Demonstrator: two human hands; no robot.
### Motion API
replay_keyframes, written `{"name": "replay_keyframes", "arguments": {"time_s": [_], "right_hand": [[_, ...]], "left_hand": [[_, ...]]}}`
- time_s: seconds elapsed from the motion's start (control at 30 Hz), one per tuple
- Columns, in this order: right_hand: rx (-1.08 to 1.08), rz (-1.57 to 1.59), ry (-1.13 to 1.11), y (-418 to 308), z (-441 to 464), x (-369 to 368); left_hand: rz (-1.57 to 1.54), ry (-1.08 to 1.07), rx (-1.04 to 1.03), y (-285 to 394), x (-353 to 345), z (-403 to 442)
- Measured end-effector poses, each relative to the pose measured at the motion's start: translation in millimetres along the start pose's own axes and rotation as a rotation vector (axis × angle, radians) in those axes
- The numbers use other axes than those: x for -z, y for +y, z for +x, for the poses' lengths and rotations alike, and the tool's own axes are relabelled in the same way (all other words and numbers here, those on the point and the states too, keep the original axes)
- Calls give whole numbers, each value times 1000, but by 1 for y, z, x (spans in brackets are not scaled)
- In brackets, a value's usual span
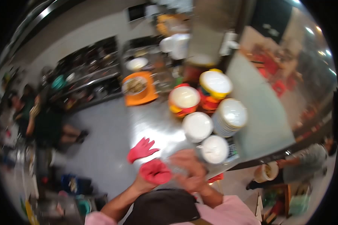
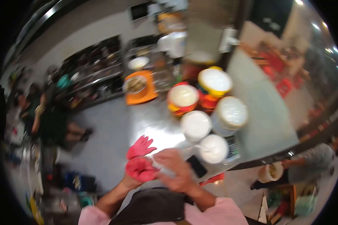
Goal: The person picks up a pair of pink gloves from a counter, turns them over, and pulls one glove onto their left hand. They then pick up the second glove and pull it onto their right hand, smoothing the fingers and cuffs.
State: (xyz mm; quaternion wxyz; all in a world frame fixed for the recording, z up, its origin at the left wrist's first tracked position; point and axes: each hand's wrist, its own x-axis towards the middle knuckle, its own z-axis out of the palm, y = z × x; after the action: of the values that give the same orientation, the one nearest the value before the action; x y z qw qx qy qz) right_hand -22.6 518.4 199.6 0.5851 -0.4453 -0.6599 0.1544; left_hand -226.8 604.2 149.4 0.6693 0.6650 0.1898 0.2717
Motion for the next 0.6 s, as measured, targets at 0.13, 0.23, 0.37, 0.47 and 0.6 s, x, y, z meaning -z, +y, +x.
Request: {"name": "replay_keyframes", "arguments": {"time_s": [0.13, 0.23, 0.37, 0.47, 0.6], "right_hand": [[-131, 197, 325, 13, -8, -3], [-269, 304, 407, 17, -14, -4], [-333, 300, 401, 19, -14, -9], [-353, 300, 397, 17, -15, -10], [-445, 284, 438, 18, -19, -15]], "left_hand": [[-3, -20, -283, 57, -6, 17], [223, -24, -506, 101, -13, 17], [312, -121, -812, 150, -26, 14], [241, -168, -921, 175, -34, 7], [122, 25, -950, 165, -51, -1]]}}
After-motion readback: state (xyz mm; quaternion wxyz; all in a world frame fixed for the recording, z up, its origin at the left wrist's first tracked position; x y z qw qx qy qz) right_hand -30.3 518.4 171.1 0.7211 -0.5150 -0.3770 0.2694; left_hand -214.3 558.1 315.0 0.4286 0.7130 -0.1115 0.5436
